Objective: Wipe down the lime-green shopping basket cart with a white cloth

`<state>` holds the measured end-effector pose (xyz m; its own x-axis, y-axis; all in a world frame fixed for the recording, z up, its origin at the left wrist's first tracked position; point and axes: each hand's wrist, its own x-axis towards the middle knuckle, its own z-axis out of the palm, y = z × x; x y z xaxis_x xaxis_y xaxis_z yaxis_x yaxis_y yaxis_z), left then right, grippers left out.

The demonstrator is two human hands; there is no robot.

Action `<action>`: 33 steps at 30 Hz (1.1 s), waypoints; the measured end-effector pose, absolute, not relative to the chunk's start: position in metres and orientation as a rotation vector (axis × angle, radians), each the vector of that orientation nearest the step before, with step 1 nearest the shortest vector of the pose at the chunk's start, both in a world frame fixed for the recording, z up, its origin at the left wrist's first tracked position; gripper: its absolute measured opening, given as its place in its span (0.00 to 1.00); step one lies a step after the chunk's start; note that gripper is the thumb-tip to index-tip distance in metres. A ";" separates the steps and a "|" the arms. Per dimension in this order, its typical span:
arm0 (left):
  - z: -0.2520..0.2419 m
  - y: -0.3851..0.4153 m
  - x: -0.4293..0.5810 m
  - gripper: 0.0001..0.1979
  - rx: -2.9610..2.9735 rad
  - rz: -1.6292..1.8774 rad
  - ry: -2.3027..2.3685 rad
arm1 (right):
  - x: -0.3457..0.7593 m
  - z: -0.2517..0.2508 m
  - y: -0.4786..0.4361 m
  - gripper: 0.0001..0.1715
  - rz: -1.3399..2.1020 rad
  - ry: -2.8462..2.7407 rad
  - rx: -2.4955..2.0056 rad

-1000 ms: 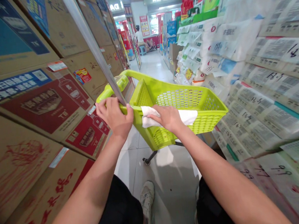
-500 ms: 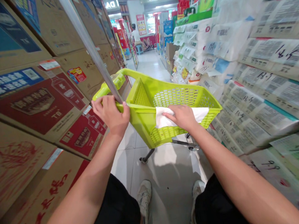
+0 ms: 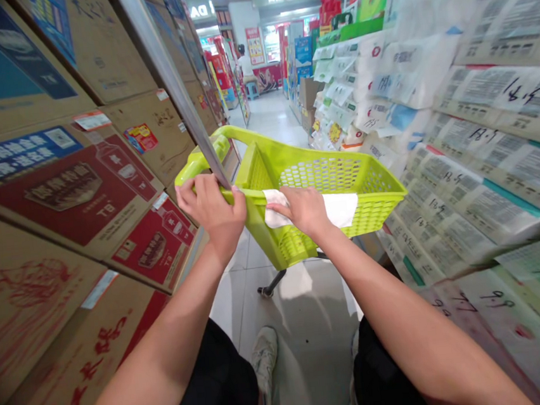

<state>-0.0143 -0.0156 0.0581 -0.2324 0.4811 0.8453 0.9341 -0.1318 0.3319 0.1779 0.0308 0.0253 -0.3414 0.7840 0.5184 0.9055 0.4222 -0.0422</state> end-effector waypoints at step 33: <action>0.056 -0.012 -0.021 0.13 -1.619 -1.256 -1.686 | 0.204 0.025 0.027 0.49 -0.366 -2.152 -1.666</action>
<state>-0.0212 -0.0124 0.0563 -0.1823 0.5077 0.8420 0.9520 -0.1231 0.2803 0.2044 0.0275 0.0251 -0.2148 0.8629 0.4575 0.9656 0.2579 -0.0331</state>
